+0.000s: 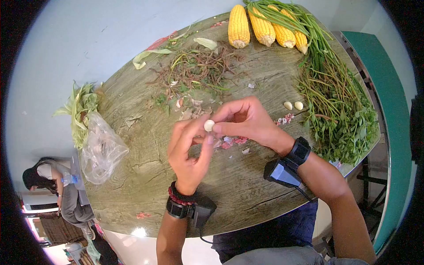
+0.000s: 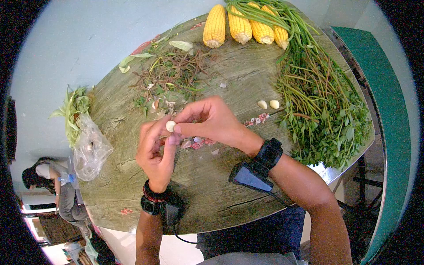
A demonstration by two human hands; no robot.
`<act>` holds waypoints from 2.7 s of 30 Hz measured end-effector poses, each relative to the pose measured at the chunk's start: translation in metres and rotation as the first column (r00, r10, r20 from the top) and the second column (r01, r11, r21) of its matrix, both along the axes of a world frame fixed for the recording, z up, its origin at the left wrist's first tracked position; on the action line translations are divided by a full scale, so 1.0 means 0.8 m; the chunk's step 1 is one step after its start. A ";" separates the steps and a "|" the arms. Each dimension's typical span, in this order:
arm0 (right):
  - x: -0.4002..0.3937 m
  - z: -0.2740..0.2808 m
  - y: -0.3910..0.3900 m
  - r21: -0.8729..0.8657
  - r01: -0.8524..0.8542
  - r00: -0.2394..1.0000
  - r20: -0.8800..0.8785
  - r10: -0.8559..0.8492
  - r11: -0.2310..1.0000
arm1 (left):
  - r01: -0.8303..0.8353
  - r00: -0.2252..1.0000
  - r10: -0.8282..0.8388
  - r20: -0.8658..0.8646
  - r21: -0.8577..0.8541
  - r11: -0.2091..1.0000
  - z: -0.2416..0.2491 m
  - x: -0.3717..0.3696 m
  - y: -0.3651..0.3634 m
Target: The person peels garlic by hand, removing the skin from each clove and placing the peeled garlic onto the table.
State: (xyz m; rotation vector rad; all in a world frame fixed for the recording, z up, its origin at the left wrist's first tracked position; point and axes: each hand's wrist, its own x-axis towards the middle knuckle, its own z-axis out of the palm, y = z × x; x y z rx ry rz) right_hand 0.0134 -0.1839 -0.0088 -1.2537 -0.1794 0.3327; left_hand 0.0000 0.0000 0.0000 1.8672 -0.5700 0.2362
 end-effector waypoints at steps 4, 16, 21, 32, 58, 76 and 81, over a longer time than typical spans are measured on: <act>-0.002 0.003 0.000 -0.003 -0.033 0.999 -0.023 0.033 0.999 | -0.023 1.000 0.023 0.014 -0.025 0.999 0.001 0.000 -0.002; -0.002 -0.004 0.002 0.091 -0.071 0.997 0.044 0.068 0.993 | 0.044 0.967 -0.126 -0.222 -0.342 0.939 -0.008 0.006 0.003; -0.001 -0.011 0.008 0.095 -0.047 0.994 0.099 0.037 0.994 | 0.019 0.971 -0.102 -0.218 -0.355 0.935 -0.010 0.007 0.008; 0.000 -0.010 0.005 0.041 0.023 0.999 0.041 -0.024 0.999 | -0.135 0.973 0.129 0.193 0.018 0.991 -0.001 0.003 -0.001; 0.000 0.003 0.002 0.002 0.046 0.999 0.009 -0.047 0.999 | -0.245 0.935 0.225 0.273 0.043 0.969 0.000 0.001 0.000; 0.002 -0.007 0.002 0.094 0.075 0.996 0.030 -0.079 0.993 | -0.256 0.955 0.248 0.164 0.026 0.966 0.003 0.004 -0.002; 0.001 -0.006 0.002 -0.018 -0.020 0.998 0.057 0.021 1.000 | -0.113 0.986 0.107 0.126 0.035 0.993 -0.001 0.004 0.003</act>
